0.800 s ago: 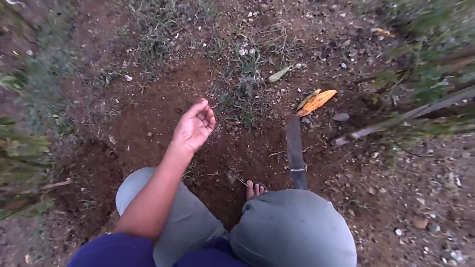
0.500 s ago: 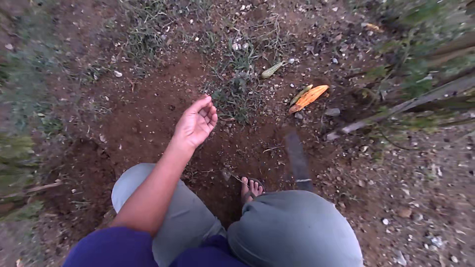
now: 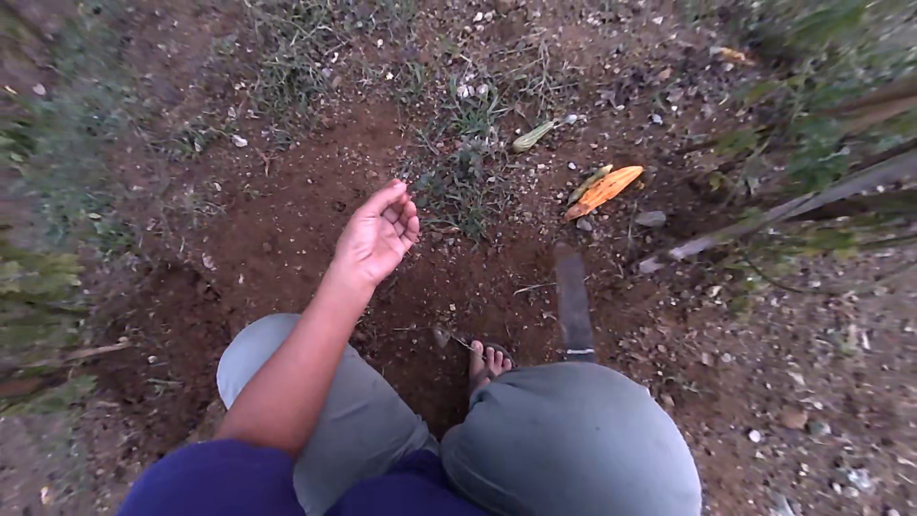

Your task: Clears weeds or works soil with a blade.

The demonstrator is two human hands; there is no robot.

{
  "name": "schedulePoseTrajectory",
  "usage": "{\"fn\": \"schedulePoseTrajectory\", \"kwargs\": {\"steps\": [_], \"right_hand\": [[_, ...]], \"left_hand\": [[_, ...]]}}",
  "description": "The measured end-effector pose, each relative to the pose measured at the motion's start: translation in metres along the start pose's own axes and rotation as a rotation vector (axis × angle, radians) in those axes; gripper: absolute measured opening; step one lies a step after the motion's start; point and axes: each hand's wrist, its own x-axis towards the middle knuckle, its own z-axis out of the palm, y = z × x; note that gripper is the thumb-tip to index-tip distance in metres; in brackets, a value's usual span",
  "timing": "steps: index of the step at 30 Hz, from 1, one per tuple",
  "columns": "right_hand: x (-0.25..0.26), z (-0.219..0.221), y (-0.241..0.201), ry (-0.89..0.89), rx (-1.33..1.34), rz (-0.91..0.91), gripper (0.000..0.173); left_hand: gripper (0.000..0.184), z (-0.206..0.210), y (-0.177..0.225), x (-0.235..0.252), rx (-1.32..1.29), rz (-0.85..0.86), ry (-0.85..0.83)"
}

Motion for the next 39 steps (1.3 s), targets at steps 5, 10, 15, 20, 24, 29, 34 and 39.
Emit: {"fn": "schedulePoseTrajectory", "kwargs": {"steps": [5, 10, 15, 20, 24, 29, 34, 39], "right_hand": [[-0.019, 0.008, -0.075, -0.214, -0.457, 0.353, 0.031], [0.003, -0.012, 0.004, -0.05, -0.272, 0.043, 0.032], [-0.019, 0.014, -0.092, -0.231, -0.506, 0.462, 0.03], [-0.004, -0.013, 0.001, 0.022, -0.061, -0.014, 0.02], [-0.005, -0.006, 0.009, 0.006, -0.073, 0.089, 0.03], [-0.001, -0.016, -0.013, -0.281, -0.374, 0.012, 0.031], [0.059, -0.014, -0.061, 0.13, -0.035, 0.161, 0.028], [0.142, 0.017, -0.031, 0.037, -0.128, 0.129, 0.031]], "left_hand": [[0.019, 0.002, -0.002, 0.001, -0.019, -0.008, -0.004], [0.017, 0.002, 0.0, -0.003, -0.018, -0.005, -0.011], [0.017, -0.002, 0.001, 0.0, 0.009, 0.008, -0.029], [0.021, 0.002, -0.003, 0.0, 0.024, -0.007, -0.035], [0.02, 0.002, -0.001, 0.001, 0.018, 0.0, -0.032], [0.019, 0.003, -0.003, 0.002, -0.018, -0.012, -0.036], [0.021, 0.001, -0.004, -0.002, 0.0, 0.014, -0.053], [0.034, 0.003, 0.0, -0.004, 0.024, 0.061, -0.017]]}}
